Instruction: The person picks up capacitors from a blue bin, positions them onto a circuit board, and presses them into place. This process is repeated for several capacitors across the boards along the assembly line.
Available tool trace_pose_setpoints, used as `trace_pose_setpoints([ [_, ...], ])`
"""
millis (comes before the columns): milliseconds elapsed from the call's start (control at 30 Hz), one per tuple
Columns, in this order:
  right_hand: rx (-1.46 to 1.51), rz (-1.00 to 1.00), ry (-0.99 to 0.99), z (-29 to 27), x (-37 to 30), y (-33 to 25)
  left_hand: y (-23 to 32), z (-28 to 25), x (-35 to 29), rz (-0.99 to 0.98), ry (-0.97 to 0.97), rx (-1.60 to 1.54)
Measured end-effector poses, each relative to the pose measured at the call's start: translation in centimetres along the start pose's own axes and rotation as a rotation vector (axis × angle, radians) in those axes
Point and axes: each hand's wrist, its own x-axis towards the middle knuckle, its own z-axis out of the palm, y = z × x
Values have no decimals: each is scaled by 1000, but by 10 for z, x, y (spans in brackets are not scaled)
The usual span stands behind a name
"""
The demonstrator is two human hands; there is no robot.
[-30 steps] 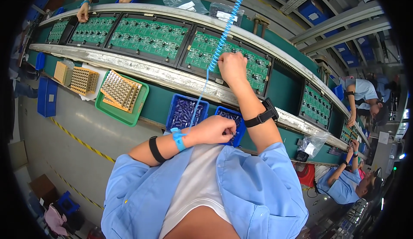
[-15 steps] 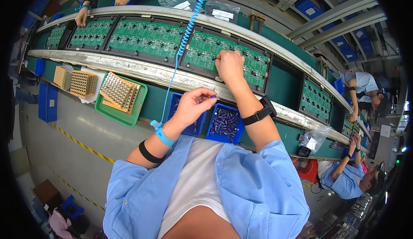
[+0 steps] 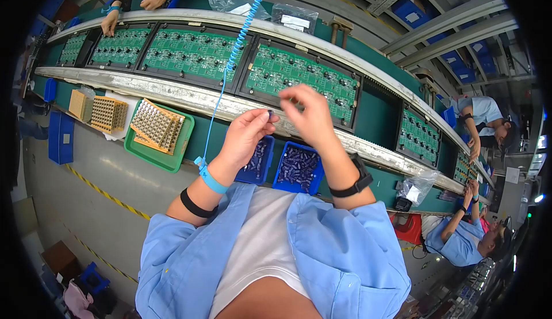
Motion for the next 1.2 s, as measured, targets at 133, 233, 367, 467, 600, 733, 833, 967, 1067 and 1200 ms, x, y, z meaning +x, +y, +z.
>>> trace_pose_setpoints([
  [133, -170, -327, 145, 18, -25, -8, 2, 6, 3, -70, -40, -177],
  [233, -184, -294, 174, 31, -28, -5, 2, 2, 3, -112, -64, -197],
  [367, -125, -288, 123, 25, -28, 5, 1, 1, 3, -148, -105, -165],
  [467, -32, -211, 91, 22, -28, -1, 1, 4, 4, -155, -125, -153],
  [600, 59, -63, 113, 17, -33, -7, -1, 15, 4, -154, -130, -187],
  [733, -45, -154, 161, 12, -32, -1, -4, 20, 7, -155, -123, -241],
  [833, -136, -271, 166, 6, -19, 3, -3, 17, 8, -154, -138, -284],
  [967, -61, 23, 191, -2, 36, 2, 1, 4, -3, 1, -12, 150],
  [1067, -272, -60, 149, -10, 84, 46, -7, 8, -26, 405, -358, 1190],
  [1200, -663, -173, 126, 1, 115, 92, -63, 19, -26, 722, -690, 1556],
])
